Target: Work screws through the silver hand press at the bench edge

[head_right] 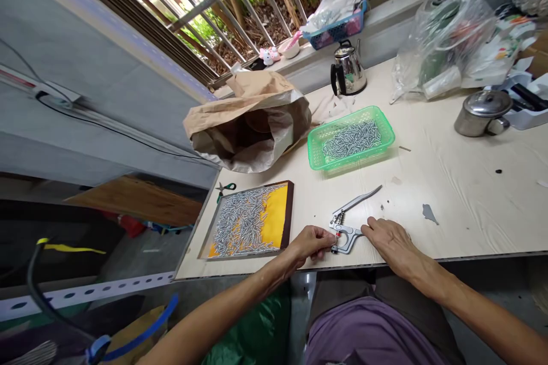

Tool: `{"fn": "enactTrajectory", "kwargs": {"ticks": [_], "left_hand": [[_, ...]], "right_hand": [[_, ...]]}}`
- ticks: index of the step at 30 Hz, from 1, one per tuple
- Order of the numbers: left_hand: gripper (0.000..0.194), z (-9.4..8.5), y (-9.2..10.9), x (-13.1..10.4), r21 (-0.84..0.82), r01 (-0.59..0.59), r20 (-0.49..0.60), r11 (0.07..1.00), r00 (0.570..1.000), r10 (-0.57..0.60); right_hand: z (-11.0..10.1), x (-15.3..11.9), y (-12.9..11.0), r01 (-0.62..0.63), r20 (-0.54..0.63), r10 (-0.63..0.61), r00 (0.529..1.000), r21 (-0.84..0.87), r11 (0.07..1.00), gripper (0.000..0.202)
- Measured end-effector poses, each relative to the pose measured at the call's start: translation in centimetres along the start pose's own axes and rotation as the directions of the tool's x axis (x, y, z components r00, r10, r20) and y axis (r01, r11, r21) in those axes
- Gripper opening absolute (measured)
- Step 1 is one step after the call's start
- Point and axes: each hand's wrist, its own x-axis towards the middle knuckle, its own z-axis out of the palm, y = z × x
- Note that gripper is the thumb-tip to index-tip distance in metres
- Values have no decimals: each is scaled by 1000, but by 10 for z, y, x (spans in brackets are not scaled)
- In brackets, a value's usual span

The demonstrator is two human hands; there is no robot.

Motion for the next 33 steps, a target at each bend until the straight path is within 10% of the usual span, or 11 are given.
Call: {"fn": "enactTrajectory", "kwargs": {"ticks": [11,18,33], "left_hand": [[35,-2,5,-2,120,95,91,988,990,-106],[35,1,1,-5,114,95,79,989,991,-104],[38,2,-8,-1,109,100,67,989,992,-108]], "right_hand": [[16,0,17,58,5,-59,998,27,998,31],[-4,22,37,45,18,-44,999,-91,995,98],[-16,35,28,69,44,-64,997,-116,991,82]]}}
